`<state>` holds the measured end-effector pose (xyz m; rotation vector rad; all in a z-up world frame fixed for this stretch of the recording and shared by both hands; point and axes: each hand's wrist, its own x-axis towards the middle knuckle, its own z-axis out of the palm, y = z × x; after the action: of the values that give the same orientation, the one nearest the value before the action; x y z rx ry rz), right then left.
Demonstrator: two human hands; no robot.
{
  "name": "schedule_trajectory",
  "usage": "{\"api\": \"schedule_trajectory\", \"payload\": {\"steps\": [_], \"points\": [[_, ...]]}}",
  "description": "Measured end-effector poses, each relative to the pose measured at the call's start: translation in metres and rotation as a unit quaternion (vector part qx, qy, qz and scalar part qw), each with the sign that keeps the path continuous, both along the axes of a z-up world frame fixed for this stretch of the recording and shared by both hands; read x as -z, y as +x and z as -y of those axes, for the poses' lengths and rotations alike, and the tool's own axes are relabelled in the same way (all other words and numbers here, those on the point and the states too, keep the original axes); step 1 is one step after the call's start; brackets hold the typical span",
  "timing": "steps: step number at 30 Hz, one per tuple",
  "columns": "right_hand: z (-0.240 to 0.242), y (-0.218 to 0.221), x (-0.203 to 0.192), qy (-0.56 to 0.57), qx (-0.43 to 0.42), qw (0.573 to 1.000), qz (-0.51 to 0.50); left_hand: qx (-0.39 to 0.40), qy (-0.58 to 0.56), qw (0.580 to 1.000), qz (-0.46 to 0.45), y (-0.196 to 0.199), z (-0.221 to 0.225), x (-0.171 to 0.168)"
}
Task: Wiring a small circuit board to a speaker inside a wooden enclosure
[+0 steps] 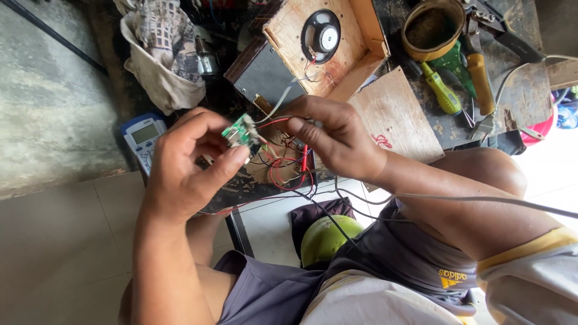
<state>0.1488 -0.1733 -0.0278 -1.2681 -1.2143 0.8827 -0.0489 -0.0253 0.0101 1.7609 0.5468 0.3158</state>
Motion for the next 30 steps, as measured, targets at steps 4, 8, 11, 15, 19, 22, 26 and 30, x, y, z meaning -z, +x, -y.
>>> {"api": "schedule_trajectory", "payload": {"steps": [4, 8, 11, 15, 19, 22, 26, 30], "points": [[0.003, 0.010, 0.008, -0.026, 0.024, 0.995, -0.089, 0.001, -0.149, 0.987, 0.054, 0.016, 0.006, 0.017], [0.003, 0.026, 0.006, -0.029, 0.050, 0.994, -0.096, 0.010, -0.264, 0.957, 0.117, 0.033, 0.013, 0.031], [0.002, 0.036, 0.007, -0.046, 0.069, 0.993, -0.087, -0.006, -0.290, 0.949, 0.124, 0.045, 0.017, 0.036], [-0.001, 0.042, -0.004, -0.042, 0.132, 0.987, 0.076, -0.035, -0.271, 0.953, 0.130, 0.061, 0.018, 0.038], [0.002, 0.046, -0.020, 0.036, 0.201, 0.950, 0.235, -0.050, -0.263, 0.958, 0.105, 0.075, 0.018, 0.044], [0.005, 0.049, -0.013, 0.049, 0.203, 0.935, 0.286, -0.043, -0.264, 0.959, 0.098, 0.083, 0.021, 0.052], [0.005, 0.050, 0.001, 0.035, 0.155, 0.980, 0.122, -0.084, -0.245, 0.961, 0.094, 0.093, 0.027, 0.063], [0.007, 0.052, -0.001, -0.002, 0.141, 0.988, 0.069, -0.081, -0.240, 0.964, 0.084, 0.095, 0.029, 0.063]]}}
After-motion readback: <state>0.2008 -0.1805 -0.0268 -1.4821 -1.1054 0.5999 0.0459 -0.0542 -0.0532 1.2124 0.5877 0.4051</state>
